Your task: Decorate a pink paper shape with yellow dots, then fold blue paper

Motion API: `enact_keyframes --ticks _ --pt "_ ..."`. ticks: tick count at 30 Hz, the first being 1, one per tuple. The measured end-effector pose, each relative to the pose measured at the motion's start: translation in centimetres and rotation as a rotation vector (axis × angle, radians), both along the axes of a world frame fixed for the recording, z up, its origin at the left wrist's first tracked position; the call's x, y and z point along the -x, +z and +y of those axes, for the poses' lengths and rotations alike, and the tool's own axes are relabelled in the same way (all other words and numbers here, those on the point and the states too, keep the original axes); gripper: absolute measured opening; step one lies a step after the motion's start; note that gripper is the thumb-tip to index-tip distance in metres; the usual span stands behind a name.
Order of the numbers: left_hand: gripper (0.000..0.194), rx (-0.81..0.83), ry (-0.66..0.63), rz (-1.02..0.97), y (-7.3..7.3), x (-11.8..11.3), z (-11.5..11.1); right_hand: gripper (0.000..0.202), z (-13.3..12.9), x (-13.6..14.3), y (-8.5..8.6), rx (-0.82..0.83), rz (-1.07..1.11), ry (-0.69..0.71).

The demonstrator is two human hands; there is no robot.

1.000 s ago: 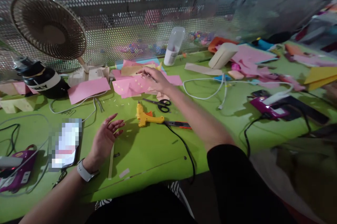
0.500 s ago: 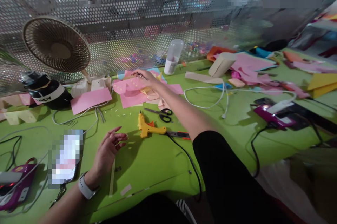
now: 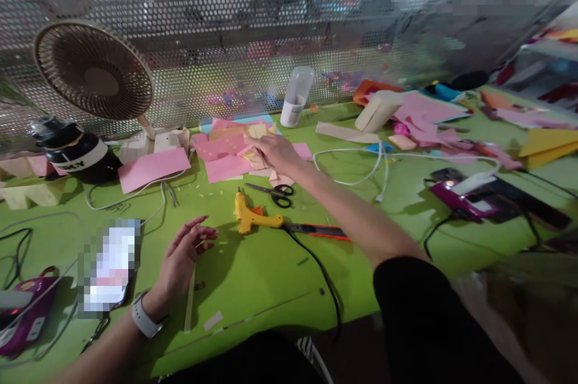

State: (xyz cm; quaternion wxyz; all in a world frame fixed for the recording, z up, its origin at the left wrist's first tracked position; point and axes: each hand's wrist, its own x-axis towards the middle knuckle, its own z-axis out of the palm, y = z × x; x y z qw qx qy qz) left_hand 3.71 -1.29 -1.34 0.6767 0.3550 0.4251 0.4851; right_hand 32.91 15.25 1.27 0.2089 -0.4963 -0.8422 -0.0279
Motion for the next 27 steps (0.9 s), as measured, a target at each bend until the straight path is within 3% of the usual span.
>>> enact_keyframes --ticks 4,10,14,18,21,23,25,27 --pt "0.028 -0.023 -0.014 0.011 0.2 0.0 -0.1 0.042 -3.3 -2.2 -1.5 0.009 -0.160 -0.057" --pt "0.027 -0.065 0.038 0.029 0.1 0.1 0.3 0.038 -4.0 -4.4 -3.1 0.032 -0.267 -0.127" --pt "0.026 -0.091 0.086 0.051 0.6 0.2 0.7 0.043 -4.6 -4.0 -2.7 -0.019 -0.260 -0.148" --pt "0.027 -0.118 0.111 0.136 2.4 1.0 0.9 0.034 -7.2 -2.7 -1.5 -0.047 -0.245 -0.075" --pt "0.032 -0.198 -0.064 0.365 4.4 2.9 2.2 0.027 -10.4 -1.2 -0.8 -0.072 -0.164 0.094" --pt "0.035 -0.356 -0.212 0.689 5.4 4.9 4.5 0.028 -12.6 0.0 -0.6 -0.118 -0.072 0.248" --pt "0.041 -0.507 -0.210 1.217 6.1 7.3 7.8 0.029 -14.4 1.2 -0.5 -0.134 -0.033 0.362" --pt "0.046 -0.497 -0.152 1.413 6.4 9.7 11.4 0.028 -15.5 2.1 -0.5 -0.162 -0.006 0.430"
